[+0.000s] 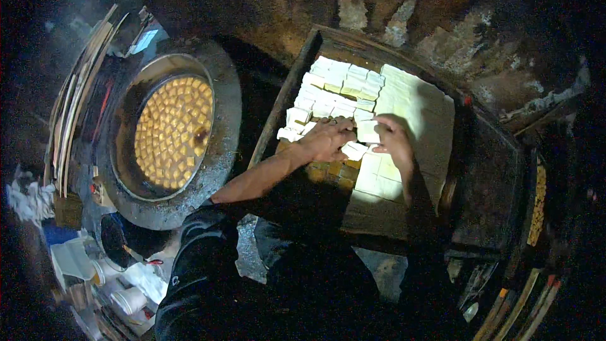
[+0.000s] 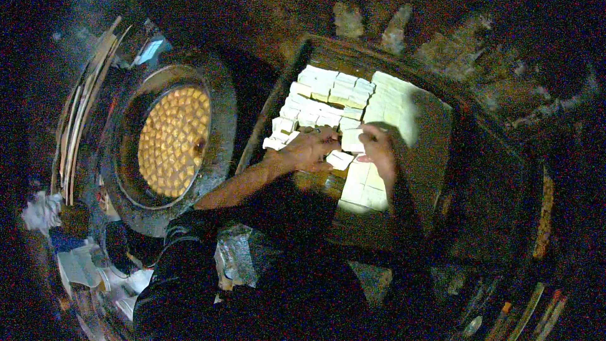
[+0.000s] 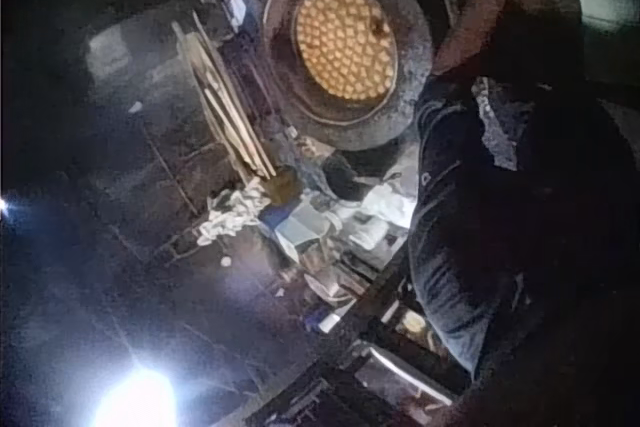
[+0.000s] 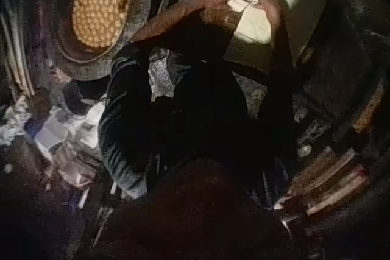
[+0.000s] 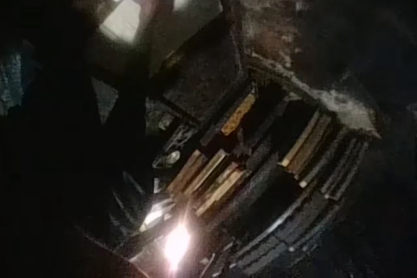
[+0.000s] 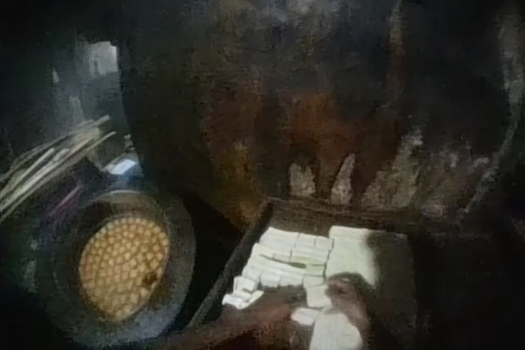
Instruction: The person cuts a large block of tofu into smaller squares by hand and then uses a large strainer to stir tofu squares in a large pot of boiling liquid.
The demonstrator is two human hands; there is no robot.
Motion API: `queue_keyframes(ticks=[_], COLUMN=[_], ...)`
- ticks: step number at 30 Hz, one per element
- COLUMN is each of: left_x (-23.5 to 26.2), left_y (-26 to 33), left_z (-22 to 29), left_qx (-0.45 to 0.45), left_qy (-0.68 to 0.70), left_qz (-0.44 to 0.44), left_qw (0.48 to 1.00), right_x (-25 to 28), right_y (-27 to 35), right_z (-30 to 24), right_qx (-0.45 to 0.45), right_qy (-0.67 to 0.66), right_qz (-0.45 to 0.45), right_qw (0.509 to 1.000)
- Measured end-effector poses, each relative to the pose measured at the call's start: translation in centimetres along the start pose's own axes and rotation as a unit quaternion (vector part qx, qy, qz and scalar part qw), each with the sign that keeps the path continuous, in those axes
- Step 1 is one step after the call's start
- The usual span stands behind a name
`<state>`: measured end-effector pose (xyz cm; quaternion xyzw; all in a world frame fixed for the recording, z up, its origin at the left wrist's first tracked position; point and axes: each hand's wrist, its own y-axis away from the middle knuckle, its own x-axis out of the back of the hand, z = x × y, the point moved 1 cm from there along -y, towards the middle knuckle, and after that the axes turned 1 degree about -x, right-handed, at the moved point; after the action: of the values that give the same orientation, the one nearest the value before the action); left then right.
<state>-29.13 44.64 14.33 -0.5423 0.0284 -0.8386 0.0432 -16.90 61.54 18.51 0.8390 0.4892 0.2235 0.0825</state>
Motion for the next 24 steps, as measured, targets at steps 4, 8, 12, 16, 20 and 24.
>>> queue_keyframes(ticks=[4, 8, 12, 16, 20, 24], left_x=[0.1, -0.4, -0.9, -0.4, 0.1, 0.4], left_y=[-0.2, 0.3, 0.3, 0.7, 0.7, 0.6], left_z=[0.0, -0.9, -1.0, -0.8, -0.6, -0.3], left_qx=[-0.024, -0.018, -0.021, -0.024, -0.018, -0.014], left_qy=[0.013, 0.022, 0.005, 0.014, 0.018, 0.022], left_qz=[0.023, 0.025, 0.017, 0.011, 0.014, 0.023], left_qw=[0.999, 0.999, 1.000, 1.000, 1.000, 0.999], right_x=[-0.3, -0.4, 0.4, 0.6, 0.2, 0.9], right_y=[-0.8, -1.0, -2.3, -3.3, -3.2, -2.7], right_z=[3.8, 3.2, 4.5, 3.9, 3.7, 2.1], right_qx=[-0.028, 0.005, 0.280, 0.345, 0.340, 0.272], right_qy=[0.030, 0.106, 0.356, 0.386, 0.340, 0.381], right_qz=[-0.040, -0.058, -0.039, -0.074, -0.103, -0.091], right_qw=[0.998, 0.993, 0.891, 0.852, 0.871, 0.879])
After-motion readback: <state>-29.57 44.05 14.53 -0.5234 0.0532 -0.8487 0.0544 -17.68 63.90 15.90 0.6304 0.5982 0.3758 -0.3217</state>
